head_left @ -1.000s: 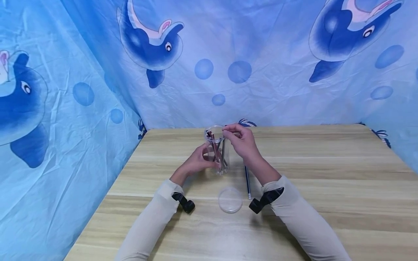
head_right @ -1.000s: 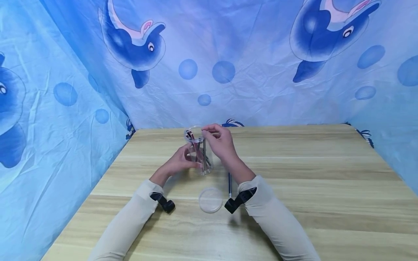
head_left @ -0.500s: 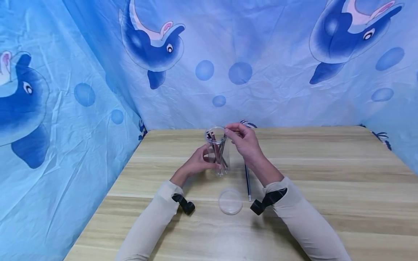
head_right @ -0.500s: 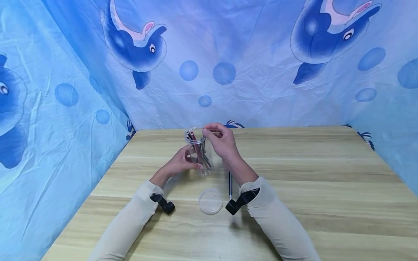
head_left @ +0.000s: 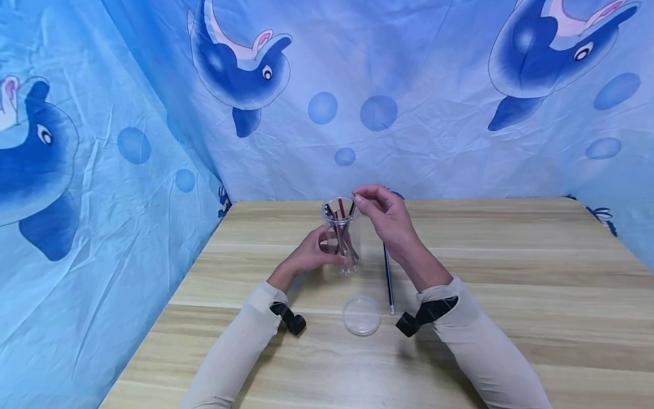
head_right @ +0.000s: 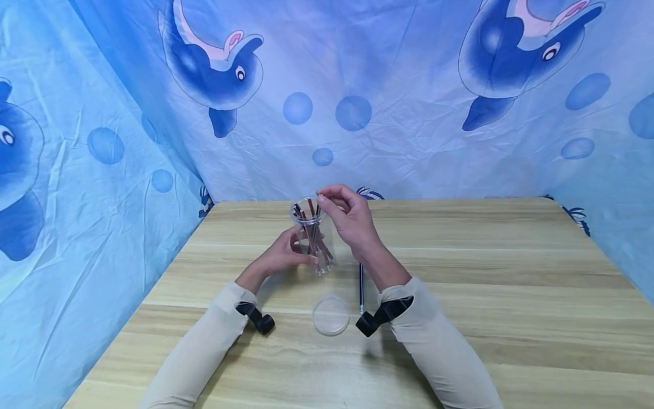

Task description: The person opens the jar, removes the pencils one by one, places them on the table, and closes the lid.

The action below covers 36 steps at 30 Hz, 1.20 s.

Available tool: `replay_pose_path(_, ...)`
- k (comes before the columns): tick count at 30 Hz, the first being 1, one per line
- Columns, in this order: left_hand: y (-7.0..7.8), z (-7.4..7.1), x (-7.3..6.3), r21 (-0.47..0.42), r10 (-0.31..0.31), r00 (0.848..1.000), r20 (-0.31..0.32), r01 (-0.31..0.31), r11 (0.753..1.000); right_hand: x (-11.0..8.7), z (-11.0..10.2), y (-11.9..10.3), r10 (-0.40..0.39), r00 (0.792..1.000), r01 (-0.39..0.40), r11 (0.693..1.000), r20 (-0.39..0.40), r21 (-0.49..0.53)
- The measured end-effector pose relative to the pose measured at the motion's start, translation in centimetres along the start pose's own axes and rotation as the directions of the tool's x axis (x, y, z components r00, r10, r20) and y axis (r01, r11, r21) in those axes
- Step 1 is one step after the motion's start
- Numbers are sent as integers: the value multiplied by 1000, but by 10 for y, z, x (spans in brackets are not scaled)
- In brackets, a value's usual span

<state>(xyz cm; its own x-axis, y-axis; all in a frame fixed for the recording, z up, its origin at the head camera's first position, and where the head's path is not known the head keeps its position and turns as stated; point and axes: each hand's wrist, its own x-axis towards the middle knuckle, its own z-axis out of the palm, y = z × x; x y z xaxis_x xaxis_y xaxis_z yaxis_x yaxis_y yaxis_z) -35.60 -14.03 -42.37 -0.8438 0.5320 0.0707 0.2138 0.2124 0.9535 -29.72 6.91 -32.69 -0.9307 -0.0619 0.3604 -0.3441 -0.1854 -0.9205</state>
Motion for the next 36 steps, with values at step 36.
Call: replay_pose_path(36, 0, 0, 0, 14, 20, 1000, -2, -20, 1000, -4, 2, -12, -589, 807, 588, 808, 27, 37)
